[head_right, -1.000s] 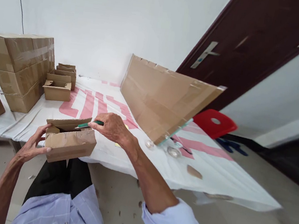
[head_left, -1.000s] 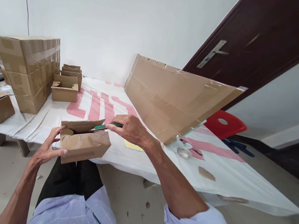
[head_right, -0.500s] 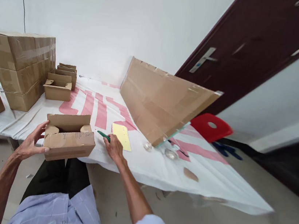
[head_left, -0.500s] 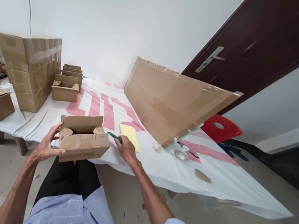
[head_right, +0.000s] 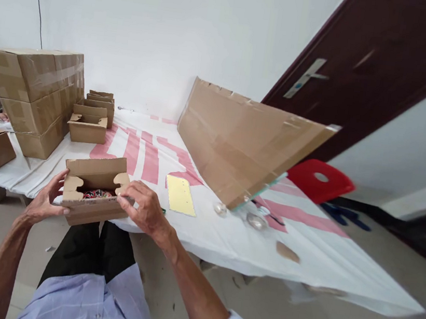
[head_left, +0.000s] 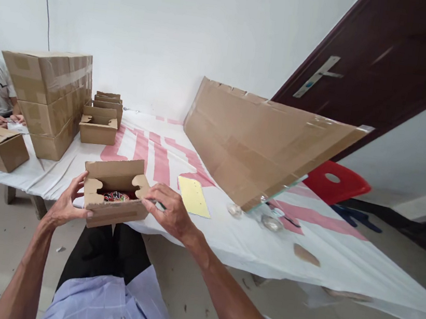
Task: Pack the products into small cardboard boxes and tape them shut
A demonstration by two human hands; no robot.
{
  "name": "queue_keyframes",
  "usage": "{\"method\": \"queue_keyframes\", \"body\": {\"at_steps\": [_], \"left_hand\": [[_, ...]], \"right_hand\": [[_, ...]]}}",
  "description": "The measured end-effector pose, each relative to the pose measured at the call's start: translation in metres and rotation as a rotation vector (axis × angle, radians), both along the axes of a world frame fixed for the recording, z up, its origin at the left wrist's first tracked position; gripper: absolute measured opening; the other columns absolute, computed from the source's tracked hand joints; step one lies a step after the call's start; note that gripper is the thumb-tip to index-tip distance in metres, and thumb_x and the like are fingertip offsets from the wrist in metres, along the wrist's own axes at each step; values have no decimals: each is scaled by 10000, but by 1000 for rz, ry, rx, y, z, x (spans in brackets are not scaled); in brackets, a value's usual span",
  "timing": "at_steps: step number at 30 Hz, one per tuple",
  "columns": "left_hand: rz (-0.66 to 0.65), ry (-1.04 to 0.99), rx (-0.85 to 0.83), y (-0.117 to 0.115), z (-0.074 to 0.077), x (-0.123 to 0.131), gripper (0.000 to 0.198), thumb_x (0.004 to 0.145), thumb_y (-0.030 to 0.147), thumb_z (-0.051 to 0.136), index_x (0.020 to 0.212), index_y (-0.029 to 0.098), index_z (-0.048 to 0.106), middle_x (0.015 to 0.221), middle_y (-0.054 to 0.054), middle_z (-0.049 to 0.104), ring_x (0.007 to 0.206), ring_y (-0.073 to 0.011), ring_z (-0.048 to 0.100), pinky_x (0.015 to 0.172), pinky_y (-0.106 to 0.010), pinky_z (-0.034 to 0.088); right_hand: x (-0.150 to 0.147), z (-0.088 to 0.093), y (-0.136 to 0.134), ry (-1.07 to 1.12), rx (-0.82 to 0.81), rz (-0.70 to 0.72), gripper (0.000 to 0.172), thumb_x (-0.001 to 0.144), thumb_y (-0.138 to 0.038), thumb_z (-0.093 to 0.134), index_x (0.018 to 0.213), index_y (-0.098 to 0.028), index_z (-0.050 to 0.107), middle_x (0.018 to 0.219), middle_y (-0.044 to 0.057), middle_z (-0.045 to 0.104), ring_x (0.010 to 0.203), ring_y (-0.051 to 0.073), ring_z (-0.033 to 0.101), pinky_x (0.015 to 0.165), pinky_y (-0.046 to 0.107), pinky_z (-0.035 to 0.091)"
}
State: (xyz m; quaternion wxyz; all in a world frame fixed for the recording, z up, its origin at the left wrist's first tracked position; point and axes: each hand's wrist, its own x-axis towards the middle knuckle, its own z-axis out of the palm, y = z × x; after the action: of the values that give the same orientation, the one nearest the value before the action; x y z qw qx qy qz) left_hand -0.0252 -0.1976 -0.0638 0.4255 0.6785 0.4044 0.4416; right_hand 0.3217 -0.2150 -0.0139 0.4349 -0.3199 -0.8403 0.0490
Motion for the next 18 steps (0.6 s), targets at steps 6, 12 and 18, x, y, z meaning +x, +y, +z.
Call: {"method": "queue_keyframes", "body": {"at_steps": [6,12,18], "left_hand": [[9,34,47,1,-1,0,1263,654,483,989,1706,334,306,1732,-176,359,1545,-446,444,1229,-613,443],[-118,-45,-31,-2,6,-7,1140,738,609,895,1700,359,337,1767,-127,350,1610,-451,345,1260,-617,401],[47,25,-55,-7,10,4,1182,710,660,895,1697,311,345,1752,-167,334,1588,-470,363,1203,-612,468]], "right_hand": [[-2,-30,-25,-136,153,-5,249,1010,-136,610,790,-225,684,879,59,716,845,207,667,813,368,554],[-7,-31,-2,-160,15,-81,173,994,-138,623,870,-225,707,875,54,707,853,209,689,806,340,566],[-17,-16,15,-181,-139,-35,221,929,-160,703,1134,-237,733,1110,71,740,994,221,734,862,339,603]]}}
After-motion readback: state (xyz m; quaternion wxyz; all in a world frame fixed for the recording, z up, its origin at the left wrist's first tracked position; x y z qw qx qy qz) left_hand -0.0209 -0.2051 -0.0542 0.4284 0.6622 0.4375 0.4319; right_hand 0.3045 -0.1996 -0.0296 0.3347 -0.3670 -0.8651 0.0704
